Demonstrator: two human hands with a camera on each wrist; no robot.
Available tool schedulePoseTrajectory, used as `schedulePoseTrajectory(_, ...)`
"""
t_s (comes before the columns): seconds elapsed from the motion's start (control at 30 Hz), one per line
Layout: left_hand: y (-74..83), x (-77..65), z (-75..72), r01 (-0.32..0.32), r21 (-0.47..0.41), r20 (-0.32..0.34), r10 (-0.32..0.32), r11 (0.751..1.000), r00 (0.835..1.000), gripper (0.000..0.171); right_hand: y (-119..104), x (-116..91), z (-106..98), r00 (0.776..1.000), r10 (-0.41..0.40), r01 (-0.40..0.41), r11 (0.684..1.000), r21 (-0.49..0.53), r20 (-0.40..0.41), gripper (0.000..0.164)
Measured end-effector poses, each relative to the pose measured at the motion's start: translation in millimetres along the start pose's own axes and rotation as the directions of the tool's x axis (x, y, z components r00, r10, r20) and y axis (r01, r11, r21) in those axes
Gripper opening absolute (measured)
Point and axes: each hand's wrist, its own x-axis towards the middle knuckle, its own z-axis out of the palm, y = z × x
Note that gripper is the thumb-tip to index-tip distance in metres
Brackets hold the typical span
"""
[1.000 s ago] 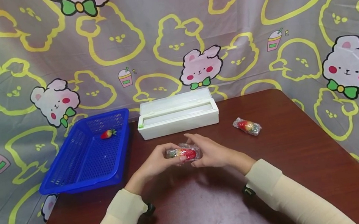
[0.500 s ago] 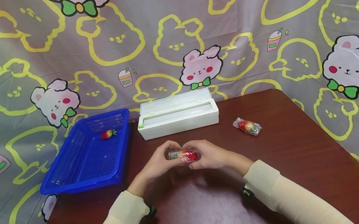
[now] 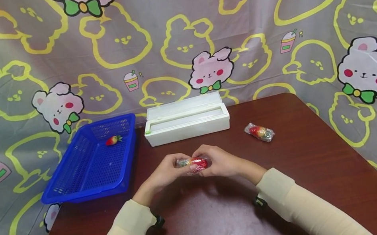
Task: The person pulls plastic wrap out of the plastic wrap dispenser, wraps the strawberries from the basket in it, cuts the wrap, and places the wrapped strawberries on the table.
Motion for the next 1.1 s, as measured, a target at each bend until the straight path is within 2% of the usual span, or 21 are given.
schedulePoseTrajectory(0.2, 0.3, -1.4, -1.1, 0.019, 0.015, -0.016, -0.019, 1.0, 1.0, 0.023, -3.0, 1.1, 0.7, 0.999, -0.039, 0.035, 0.986, -0.164, -0.021, 0.045)
schedulePoseTrajectory(0.33, 1.5, -2.9, -1.5, 0.025, 0.044, -0.032, -0.024, 0.999, 0.999, 0.022, -4.5, 0.5, 1.4, 1.0, -0.018, 0.015, 0.988, -0.155, -0.019, 0.039)
schedulePoseTrajectory(0.6, 5.0, -3.9, -1.4, 0.032, 0.034, -0.042, -0.031, 0.999, 0.999, 0.025, -3.7, -0.8, 0.2, 1.0, -0.002, -0.001, 0.997, -0.082, -0.03, 0.037)
schedulePoseTrajectory(0.8, 4.7, -4.2, -2.7, 0.065, -0.093, -0.017, -0.067, 0.994, 0.998, 0.035, -1.4, -3.1, -5.7, 0.998, 0.064, -0.065, 0.997, -0.039, -0.027, 0.04)
schedulePoseTrajectory(0.93, 7.1, -6.4, -4.7, 0.065, -0.101, -0.023, -0.068, 0.993, 0.997, 0.037, -0.6, -6.2, -11.8, 0.996, 0.089, -0.089, 0.996, -0.002, -0.023, 0.043)
schedulePoseTrajectory(1.0, 7.4, -7.4, -5.9, 0.06, -0.092, -0.033, -0.063, 0.994, 0.997, 0.036, 1.0, -7.8, -15.4, 0.996, 0.094, -0.094, 0.994, 0.05, 0.004, 0.045)
schedulePoseTrajectory(1.1, 7.5, -9.1, -7.1, 0.051, -0.097, -0.035, -0.055, 0.994, 0.998, 0.033, 5.1, -10.6, -20.5, 0.993, 0.095, -0.106, 0.975, 0.196, 0.066, 0.045)
